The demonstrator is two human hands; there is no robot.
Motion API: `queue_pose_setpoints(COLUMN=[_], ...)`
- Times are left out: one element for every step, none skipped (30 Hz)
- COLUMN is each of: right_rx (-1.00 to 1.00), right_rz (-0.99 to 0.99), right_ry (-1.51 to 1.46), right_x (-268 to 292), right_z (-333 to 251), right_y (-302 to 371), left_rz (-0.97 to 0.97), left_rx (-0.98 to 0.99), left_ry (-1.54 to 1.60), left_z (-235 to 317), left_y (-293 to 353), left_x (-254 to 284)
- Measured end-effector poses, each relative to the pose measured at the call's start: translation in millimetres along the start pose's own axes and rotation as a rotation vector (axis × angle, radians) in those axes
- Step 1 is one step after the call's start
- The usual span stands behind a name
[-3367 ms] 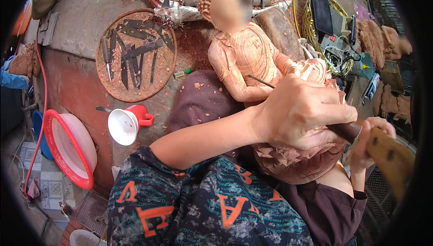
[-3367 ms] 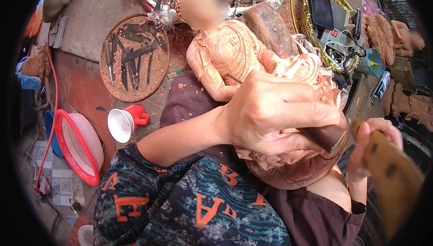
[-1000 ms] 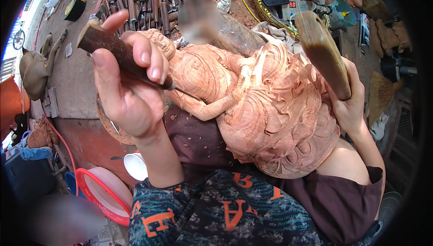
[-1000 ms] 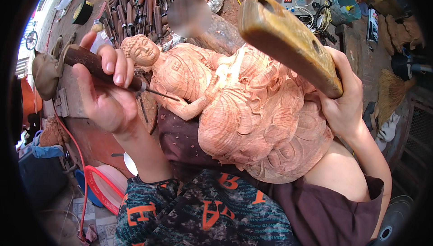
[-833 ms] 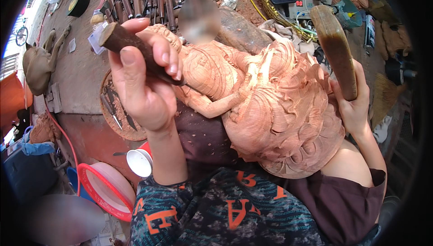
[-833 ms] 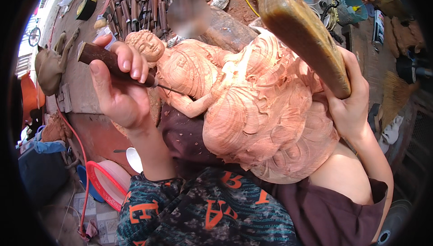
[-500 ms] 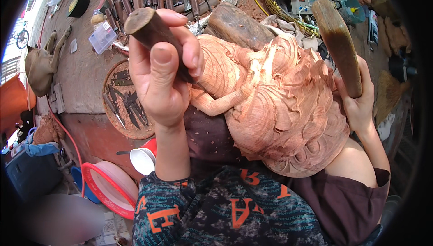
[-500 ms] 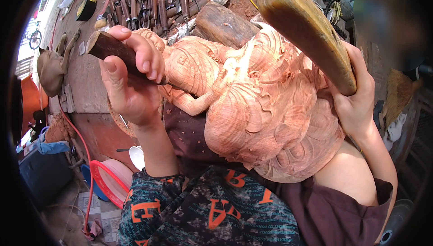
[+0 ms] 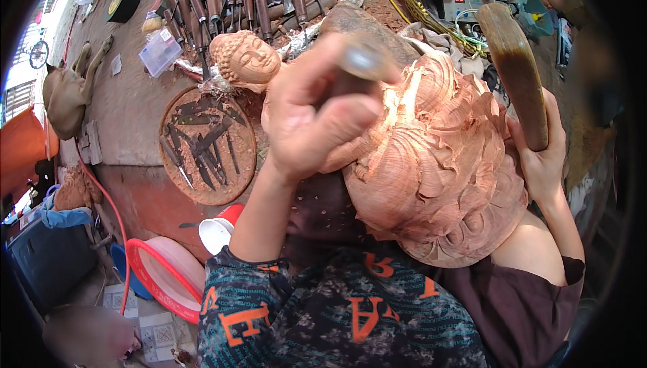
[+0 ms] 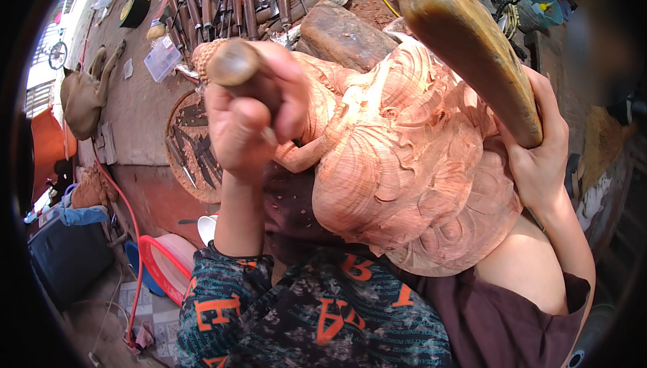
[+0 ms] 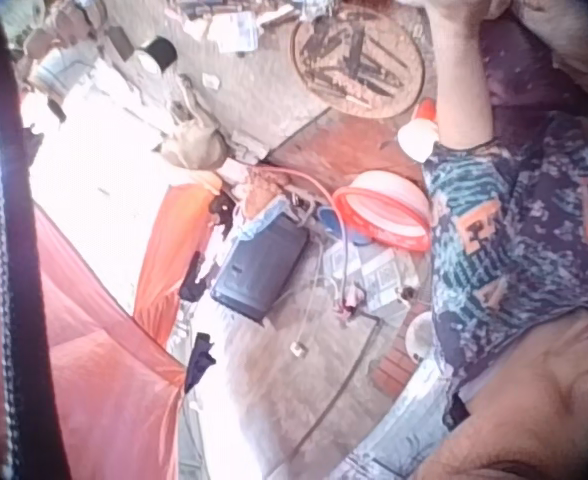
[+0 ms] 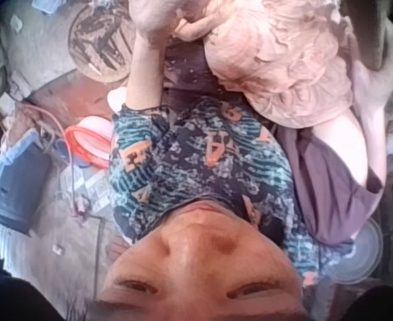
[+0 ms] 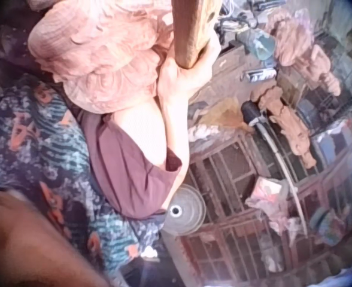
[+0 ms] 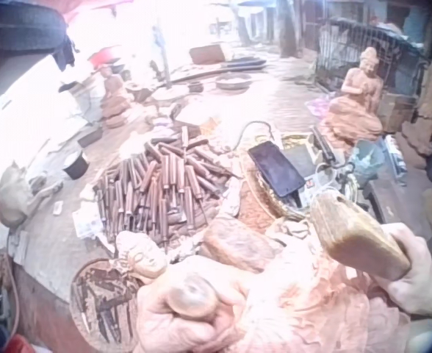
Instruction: The person carves a wooden Buddha statue using a chisel and a wooden mallet. They repeatedly strike the chisel to shape the wood and occasionally switch tools to refine the details.
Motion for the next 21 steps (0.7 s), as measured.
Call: queue_pose_setpoints(right_rx=[-0.013,-0.022,-0.029,-0.037,-0.025,-0.014,-0.003,-0.002,-0.003,-0.003,-0.008,-0.013,-0.019,-0.013,-0.007,0.000,0.009,0.019,0.021,0.026,0.025], right_rz=[-0.002,-0.003,-0.004,-0.005,0.017,0.039,0.061,0.059,0.058,0.057,0.053,0.049,0.046,0.038,0.030,0.022,0.038,0.053,0.067,0.080,0.091], right_ry=[-0.004,0.005,0.016,0.026,0.026,0.025,0.025,0.029,0.032,0.036,0.041,0.045,0.049,0.037,0.025,0.012,0.012,0.012,0.009,0.005,0.004], right_x=[0,1,1,1,2,4,5,6,6,7,7,7,7,6,6,6,8,8,10,11,15], right_z=[1,3,5,6,4,2,0,0,1,2,2,3,4,4,4,5,3,3,6,9,20], right_y=[1,1,1,1,1,1,1,2,3,4,3,3,3,3,2,2,2,2,4,6,11], left_rz=[-0.035,-0.065,-0.097,-0.102,-0.078,-0.030,0.068,0.138,0.171,0.141,0.114,0.090,0.058,0.027,-0.011,-0.049,-0.083,-0.106,-0.127,-0.109,-0.088], left_rx=[0.039,0.060,0.110,0.139,0.147,0.140,0.081,0.027,-0.013,-0.018,-0.027,-0.006,-0.005,-0.005,-0.024,-0.044,-0.067,-0.117,-0.165,-0.197,-0.228], left_ry=[0.024,-0.001,-0.029,-0.042,-0.018,0.055,0.203,0.330,0.376,0.353,0.329,0.307,0.260,0.212,0.139,0.065,-0.007,-0.091,-0.175,-0.266,-0.353], left_z=[-3,-5,-10,-12,-9,-3,7,16,21,22,23,19,19,18,20,22,25,27,29,29,29], left_y=[-1,-4,-4,-3,0,0,-2,-2,0,0,1,3,3,4,4,4,5,6,9,12,15], left_x=[-4,-6,-7,-6,-4,-1,8,14,15,13,11,8,4,0,-4,-9,-14,-20,-27,-37,-47])
Point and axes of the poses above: each hand's wrist, its own y-axis away from the middle knuckle, its own x-axis out of the back of the hand, z = x × y, the point moved 9 cm from there along -y, towards the middle knuckle, and after that the axes turned 5 degrees about -x, right-handed, at the moved point
